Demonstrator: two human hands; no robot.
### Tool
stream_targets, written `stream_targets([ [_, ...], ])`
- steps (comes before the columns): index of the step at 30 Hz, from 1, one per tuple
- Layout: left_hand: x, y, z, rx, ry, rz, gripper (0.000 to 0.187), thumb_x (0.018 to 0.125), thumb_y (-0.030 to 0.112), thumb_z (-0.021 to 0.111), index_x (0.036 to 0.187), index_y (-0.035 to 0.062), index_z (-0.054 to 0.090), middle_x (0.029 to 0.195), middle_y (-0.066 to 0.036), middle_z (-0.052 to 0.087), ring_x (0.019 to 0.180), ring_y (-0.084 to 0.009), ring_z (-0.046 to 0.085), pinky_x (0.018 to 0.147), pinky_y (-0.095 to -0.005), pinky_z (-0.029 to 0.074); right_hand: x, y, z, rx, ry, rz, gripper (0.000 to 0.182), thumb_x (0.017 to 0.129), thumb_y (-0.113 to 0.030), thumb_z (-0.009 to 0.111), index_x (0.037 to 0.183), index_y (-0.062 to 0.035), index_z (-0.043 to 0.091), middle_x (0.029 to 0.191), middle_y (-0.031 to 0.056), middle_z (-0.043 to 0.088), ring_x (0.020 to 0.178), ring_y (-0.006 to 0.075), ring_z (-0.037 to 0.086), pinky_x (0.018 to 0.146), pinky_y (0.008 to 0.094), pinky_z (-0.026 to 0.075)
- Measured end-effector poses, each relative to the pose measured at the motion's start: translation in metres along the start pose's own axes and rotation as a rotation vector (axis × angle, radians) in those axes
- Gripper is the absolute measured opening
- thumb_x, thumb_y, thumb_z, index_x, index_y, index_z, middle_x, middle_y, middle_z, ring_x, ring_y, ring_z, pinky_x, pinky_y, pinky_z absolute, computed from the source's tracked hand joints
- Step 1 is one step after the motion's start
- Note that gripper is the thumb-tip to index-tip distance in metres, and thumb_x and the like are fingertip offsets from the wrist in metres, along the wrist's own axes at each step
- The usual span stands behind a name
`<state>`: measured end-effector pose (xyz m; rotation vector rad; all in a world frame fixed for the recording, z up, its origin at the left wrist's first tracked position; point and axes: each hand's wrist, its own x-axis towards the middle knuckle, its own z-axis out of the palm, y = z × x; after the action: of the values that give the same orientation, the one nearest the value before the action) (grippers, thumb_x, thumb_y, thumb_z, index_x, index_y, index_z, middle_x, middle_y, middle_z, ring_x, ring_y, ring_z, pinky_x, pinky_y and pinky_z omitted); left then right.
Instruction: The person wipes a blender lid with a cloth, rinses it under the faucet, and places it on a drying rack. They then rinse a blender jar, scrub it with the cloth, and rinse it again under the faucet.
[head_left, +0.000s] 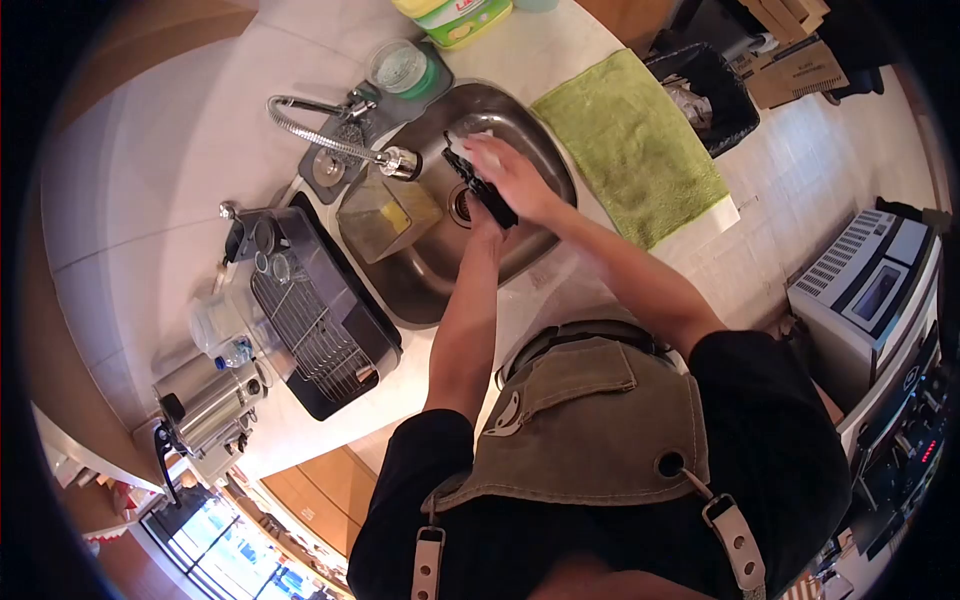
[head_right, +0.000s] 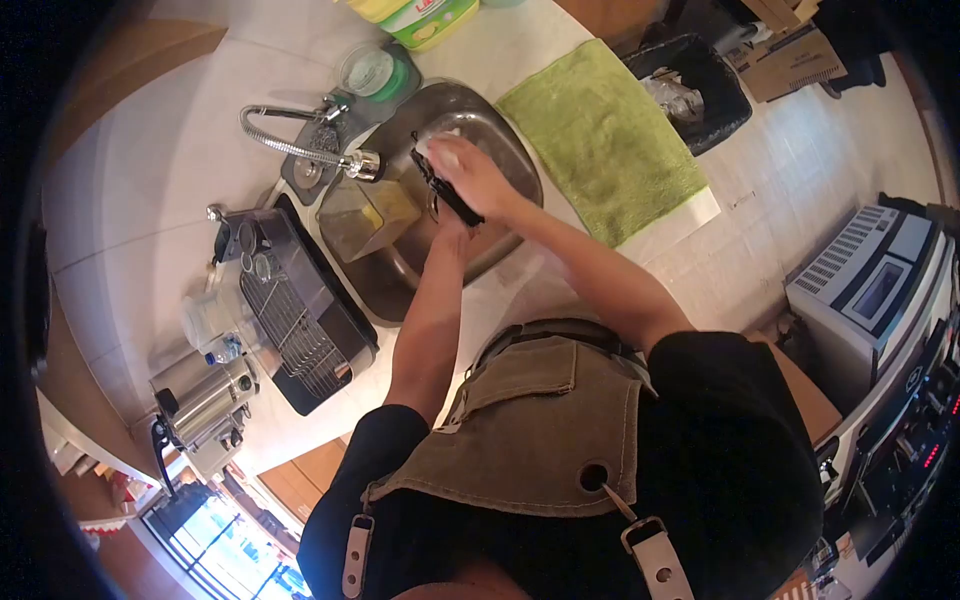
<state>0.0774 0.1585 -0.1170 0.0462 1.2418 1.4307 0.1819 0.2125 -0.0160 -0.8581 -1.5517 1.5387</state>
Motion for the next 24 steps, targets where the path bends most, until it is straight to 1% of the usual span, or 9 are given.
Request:
stream_targets([
  [3, -0.010, 0.003, 0.011, 0.160, -0.048, 0.014, 0.032, 0.102, 0.033, 0.046, 0.128, 0.0159, 0.053, 0.110, -0.002, 0.061, 0.096, -0.0168, 0.063, 0.074, -0.0341, 0.055, 0.034, 0.012, -0.003, 0.542, -0.112, 0.350, 0.049, 0.101, -0.038, 0.051, 0.132, -0.0007, 0.056, 0.133, 0.0116, 0.058, 0.122, 0.0197, 0.054, 0.106, 0.0314, 0.039],
  [7, -0.008, 0.013, 0.008, 0.259, -0.145, -0.011, 0.024, 0.101, 0.029, 0.053, 0.120, 0.0163, 0.054, 0.098, 0.002, 0.061, 0.083, -0.0117, 0.063, 0.059, -0.0297, 0.052, 0.040, 0.055, 0.000, 0.497, -0.124, 0.172, 0.040, 0.101, -0.031, 0.047, 0.120, -0.0002, 0.063, 0.118, 0.0110, 0.064, 0.109, 0.0190, 0.060, 0.097, 0.0314, 0.044],
  [11, 0.006, 0.001, -0.003, 0.041, -0.187, 0.010, 0.029, 0.099, 0.038, 0.050, 0.116, 0.0150, 0.056, 0.100, -0.003, 0.061, 0.091, -0.0190, 0.062, 0.074, -0.0359, 0.051, 0.025, 0.098, 0.013, -0.169, -0.048, 0.026, 0.041, 0.099, -0.030, 0.045, 0.115, 0.0016, 0.064, 0.109, 0.0159, 0.067, 0.103, 0.0255, 0.062, 0.093, 0.0350, 0.045],
  [12, 0.007, -0.003, -0.006, -0.091, -0.199, 0.034, 0.031, 0.098, 0.040, 0.050, 0.115, 0.0147, 0.056, 0.100, -0.005, 0.061, 0.093, -0.0209, 0.062, 0.078, -0.0374, 0.051, 0.017, 0.086, 0.021, 0.006, 0.039, 0.314, 0.043, 0.096, -0.032, 0.046, 0.114, 0.0028, 0.065, 0.106, 0.0193, 0.068, 0.101, 0.0290, 0.064, 0.092, 0.0379, 0.045],
  [16, 0.025, -0.021, -0.028, -0.434, -0.175, 0.042, 0.039, 0.096, 0.048, 0.047, 0.111, 0.0134, 0.058, 0.102, -0.009, 0.062, 0.102, -0.0282, 0.061, 0.093, -0.0436, 0.050, -0.002, 0.100, 0.041, 0.317, 0.264, 0.680, 0.045, 0.095, -0.033, 0.047, 0.117, 0.0017, 0.065, 0.109, 0.0220, 0.069, 0.104, 0.0300, 0.064, 0.092, 0.0399, 0.046],
  [19, 0.074, -0.037, -0.081, -0.491, 0.000, -0.229, 0.049, 0.093, 0.054, 0.044, 0.111, 0.0124, 0.061, 0.103, -0.011, 0.064, 0.101, -0.0319, 0.061, 0.094, -0.0465, 0.050, -0.025, 0.138, 0.055, 0.345, 0.254, 0.605, 0.039, 0.097, -0.023, 0.050, 0.122, 0.0047, 0.062, 0.120, 0.0160, 0.065, 0.108, 0.0232, 0.060, 0.097, 0.0363, 0.044],
  [20, 0.091, -0.045, -0.111, -0.580, -0.312, -0.195, 0.048, 0.093, 0.053, 0.045, 0.114, 0.0133, 0.061, 0.108, -0.010, 0.064, 0.103, -0.0310, 0.061, 0.095, -0.0457, 0.051, -0.031, 0.134, 0.054, 0.350, 0.233, 0.577, 0.038, 0.097, -0.021, 0.051, 0.123, 0.0048, 0.061, 0.122, 0.0147, 0.064, 0.109, 0.0218, 0.059, 0.098, 0.0354, 0.044],
  [23, 0.055, -0.021, -0.079, -0.419, -0.559, 0.002, 0.042, 0.097, 0.048, 0.044, 0.122, 0.0162, 0.058, 0.116, -0.007, 0.062, 0.108, -0.0263, 0.060, 0.097, -0.0419, 0.050, -0.037, 0.030, 0.032, 0.214, 0.112, 0.393, 0.039, 0.097, -0.024, 0.054, 0.125, 0.0022, 0.061, 0.124, 0.0159, 0.064, 0.114, 0.0230, 0.059, 0.100, 0.0347, 0.043],
  [24, 0.043, -0.015, -0.064, -0.460, -0.434, -0.023, 0.038, 0.099, 0.044, 0.044, 0.119, 0.0157, 0.058, 0.115, -0.007, 0.062, 0.108, -0.0253, 0.060, 0.098, -0.0412, 0.049, -0.030, 0.021, 0.029, 0.089, 0.089, 0.281, 0.040, 0.097, -0.025, 0.054, 0.126, 0.0019, 0.061, 0.124, 0.0174, 0.064, 0.115, 0.0244, 0.060, 0.100, 0.0348, 0.043],
])
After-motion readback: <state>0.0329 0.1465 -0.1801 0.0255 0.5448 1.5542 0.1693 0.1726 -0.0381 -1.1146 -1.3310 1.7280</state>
